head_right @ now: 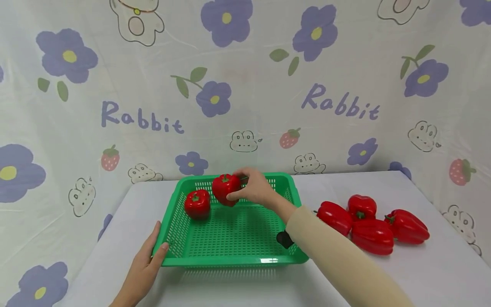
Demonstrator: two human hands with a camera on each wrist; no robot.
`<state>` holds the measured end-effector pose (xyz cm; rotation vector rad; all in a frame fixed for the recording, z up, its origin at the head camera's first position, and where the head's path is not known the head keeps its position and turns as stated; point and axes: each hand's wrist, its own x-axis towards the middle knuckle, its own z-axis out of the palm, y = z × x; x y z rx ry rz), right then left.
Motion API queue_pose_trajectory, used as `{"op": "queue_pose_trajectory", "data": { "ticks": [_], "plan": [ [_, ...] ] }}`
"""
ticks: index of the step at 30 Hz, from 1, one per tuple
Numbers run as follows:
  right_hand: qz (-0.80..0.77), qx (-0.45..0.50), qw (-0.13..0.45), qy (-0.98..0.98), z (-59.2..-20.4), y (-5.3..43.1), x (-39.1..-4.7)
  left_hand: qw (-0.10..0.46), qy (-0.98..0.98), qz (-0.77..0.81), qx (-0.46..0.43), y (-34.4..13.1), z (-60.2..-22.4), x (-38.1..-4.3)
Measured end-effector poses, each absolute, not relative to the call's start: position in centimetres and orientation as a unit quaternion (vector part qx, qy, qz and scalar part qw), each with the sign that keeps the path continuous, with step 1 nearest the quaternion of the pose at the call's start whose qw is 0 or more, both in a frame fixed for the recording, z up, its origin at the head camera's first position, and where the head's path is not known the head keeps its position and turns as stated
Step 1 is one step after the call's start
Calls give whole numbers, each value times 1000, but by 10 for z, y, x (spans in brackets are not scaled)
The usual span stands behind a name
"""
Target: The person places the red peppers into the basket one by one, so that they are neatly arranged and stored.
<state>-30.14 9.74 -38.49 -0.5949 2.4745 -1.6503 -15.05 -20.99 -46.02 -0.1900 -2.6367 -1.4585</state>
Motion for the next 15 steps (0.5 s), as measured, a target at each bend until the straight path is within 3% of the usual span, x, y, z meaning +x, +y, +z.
{"op": "queue_pose_trajectory", "data": {
  "ticks": [15],
  "plan": [
    [-526,-193,90,823,-405,90,-310,67,-872,-480,-67,-209,-459,-149]
  ]
}}
